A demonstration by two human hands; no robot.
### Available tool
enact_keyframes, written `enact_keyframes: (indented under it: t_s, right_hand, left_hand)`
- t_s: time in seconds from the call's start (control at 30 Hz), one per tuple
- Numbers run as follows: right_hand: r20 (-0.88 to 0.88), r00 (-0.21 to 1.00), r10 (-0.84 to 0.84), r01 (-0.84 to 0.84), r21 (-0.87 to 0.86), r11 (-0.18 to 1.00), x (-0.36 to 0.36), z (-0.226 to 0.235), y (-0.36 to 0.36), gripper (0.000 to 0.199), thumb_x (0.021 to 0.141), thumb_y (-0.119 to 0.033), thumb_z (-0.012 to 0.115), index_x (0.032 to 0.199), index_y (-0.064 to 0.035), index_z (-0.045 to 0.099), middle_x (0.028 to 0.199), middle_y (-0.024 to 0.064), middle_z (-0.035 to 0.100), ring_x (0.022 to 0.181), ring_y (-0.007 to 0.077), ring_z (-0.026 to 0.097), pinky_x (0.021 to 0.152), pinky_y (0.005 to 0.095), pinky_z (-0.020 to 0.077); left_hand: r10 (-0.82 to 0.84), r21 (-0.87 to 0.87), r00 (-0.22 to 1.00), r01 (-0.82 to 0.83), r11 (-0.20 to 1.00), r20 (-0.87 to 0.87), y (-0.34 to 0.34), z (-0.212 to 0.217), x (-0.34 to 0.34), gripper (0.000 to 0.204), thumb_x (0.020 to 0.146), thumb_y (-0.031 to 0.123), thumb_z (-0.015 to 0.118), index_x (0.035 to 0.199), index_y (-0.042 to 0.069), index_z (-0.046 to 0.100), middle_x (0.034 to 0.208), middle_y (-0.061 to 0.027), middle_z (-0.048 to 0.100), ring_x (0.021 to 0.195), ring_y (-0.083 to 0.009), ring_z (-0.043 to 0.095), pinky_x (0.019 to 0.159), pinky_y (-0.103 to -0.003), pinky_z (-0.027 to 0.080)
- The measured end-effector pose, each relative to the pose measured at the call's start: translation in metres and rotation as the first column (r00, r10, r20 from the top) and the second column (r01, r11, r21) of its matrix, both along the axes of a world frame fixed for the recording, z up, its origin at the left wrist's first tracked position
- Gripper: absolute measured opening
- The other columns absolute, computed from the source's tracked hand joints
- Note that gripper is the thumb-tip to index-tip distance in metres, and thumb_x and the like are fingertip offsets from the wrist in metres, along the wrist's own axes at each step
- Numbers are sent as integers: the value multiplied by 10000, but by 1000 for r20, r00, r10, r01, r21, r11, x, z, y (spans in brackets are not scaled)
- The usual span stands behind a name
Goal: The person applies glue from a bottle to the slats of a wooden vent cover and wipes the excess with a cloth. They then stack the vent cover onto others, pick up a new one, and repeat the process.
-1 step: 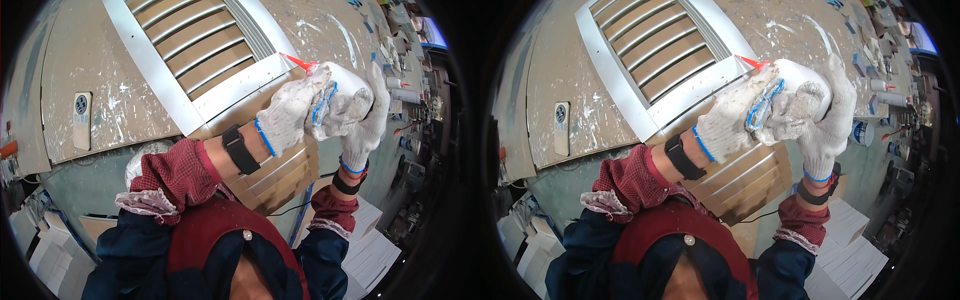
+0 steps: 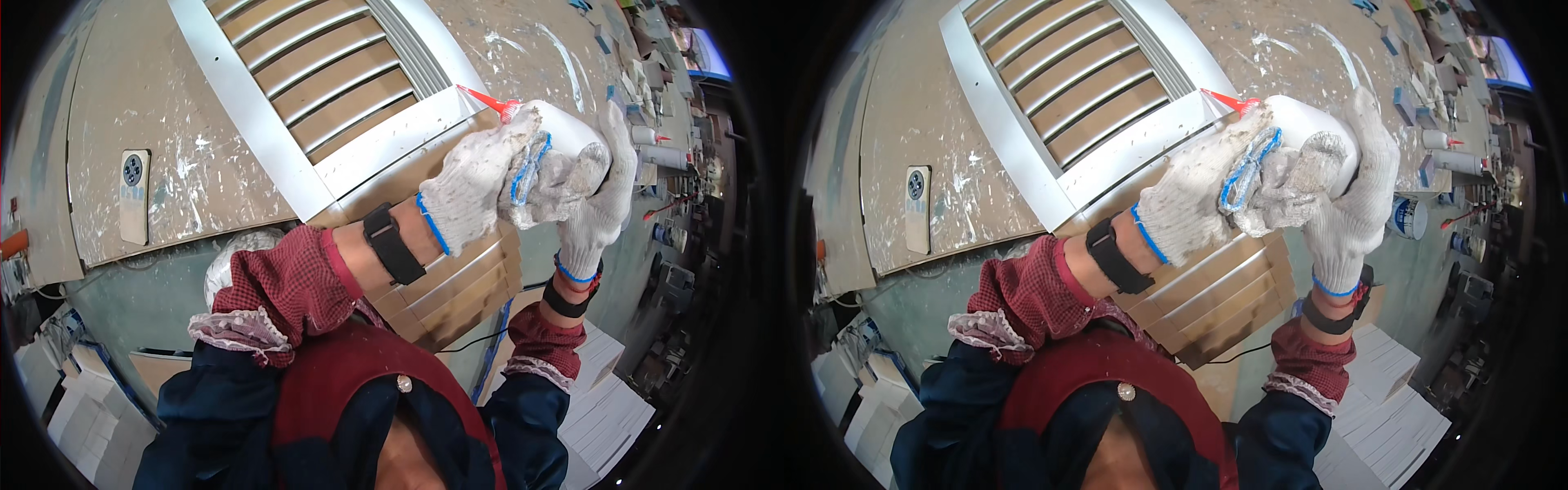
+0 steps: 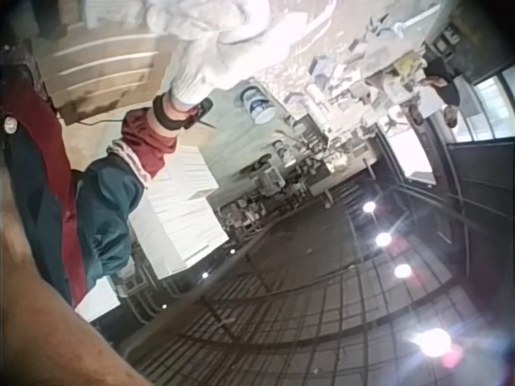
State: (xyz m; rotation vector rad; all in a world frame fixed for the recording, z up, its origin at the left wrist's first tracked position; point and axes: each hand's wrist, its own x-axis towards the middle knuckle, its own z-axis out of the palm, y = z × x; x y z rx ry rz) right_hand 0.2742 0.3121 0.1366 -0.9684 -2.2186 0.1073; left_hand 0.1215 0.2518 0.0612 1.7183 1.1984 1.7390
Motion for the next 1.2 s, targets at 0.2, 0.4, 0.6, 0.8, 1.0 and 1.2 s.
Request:
enact_keyframes:
  t_s: [0.2, 0.4, 0.6, 0.8, 1.0, 1.2]
  right_hand:
    - [-303, 953, -14, -50, -202, 978, -5, -5, -3, 807, 702, -251, 864, 1373, -35, 471, 1136, 101, 558, 1044, 201, 575, 912, 336, 472]
    - [-28, 1000, -4, 4, 15, 1000, 0, -2, 4, 807, 699, -253, 865, 1370, -33, 473, 1146, 107, 565, 1055, 219, 572, 917, 336, 466]
    - [-40, 999, 3, -3, 20, 1000, 3, -4, 7, 795, 697, -237, 864, 1363, -33, 481, 1156, 112, 575, 1071, 235, 569, 929, 338, 459]
    - [-351, 936, -17, -104, -322, 941, 3, -7, 5, 770, 679, -160, 866, 1348, -51, 499, 1159, 108, 578, 1067, 227, 576, 922, 342, 477]
    - [-23, 999, 35, -36, -33, 999, 5, 6, 0, 745, 675, -96, 857, 1335, -52, 515, 1163, 108, 580, 1074, 224, 579, 928, 329, 481]
    - [2, 1000, 6, -6, -39, 999, 8, 9, -3, 755, 676, -173, 868, 1334, -48, 519, 1198, 127, 581, 1101, 250, 577, 936, 343, 478]
  left_hand:
    - [10, -12, 1000, -10, 1000, 19, 4, 0, 4, 479, 824, 118, 661, 1270, -8, 540, 1172, -163, 614, 1072, -282, 610, 932, -358, 495]
    - [15, -15, 999, -14, 1000, 39, 0, 0, 3, 450, 840, 112, 650, 1262, -5, 545, 1154, -152, 621, 1059, -271, 616, 925, -348, 501]
    - [15, -17, 998, -14, 1000, 56, -2, 0, 1, 422, 855, 106, 639, 1253, -2, 551, 1136, -142, 628, 1045, -259, 621, 918, -339, 506]
    - [20, -17, 997, -18, 1000, 68, 3, -1, 7, 394, 871, 99, 628, 1245, 0, 556, 1118, -131, 636, 1031, -247, 626, 912, -329, 512]
    - [-6, -38, 1000, 6, 999, -2, 2, 3, 6, 486, 817, 18, 611, 1294, -8, 521, 1186, -172, 604, 1130, -302, 574, 985, -355, 466]
    - [-14, -98, 999, 9, 995, -51, 0, 8, 5, 488, 811, 38, 623, 1285, -19, 522, 1207, -187, 599, 1146, -337, 566, 980, -369, 467]
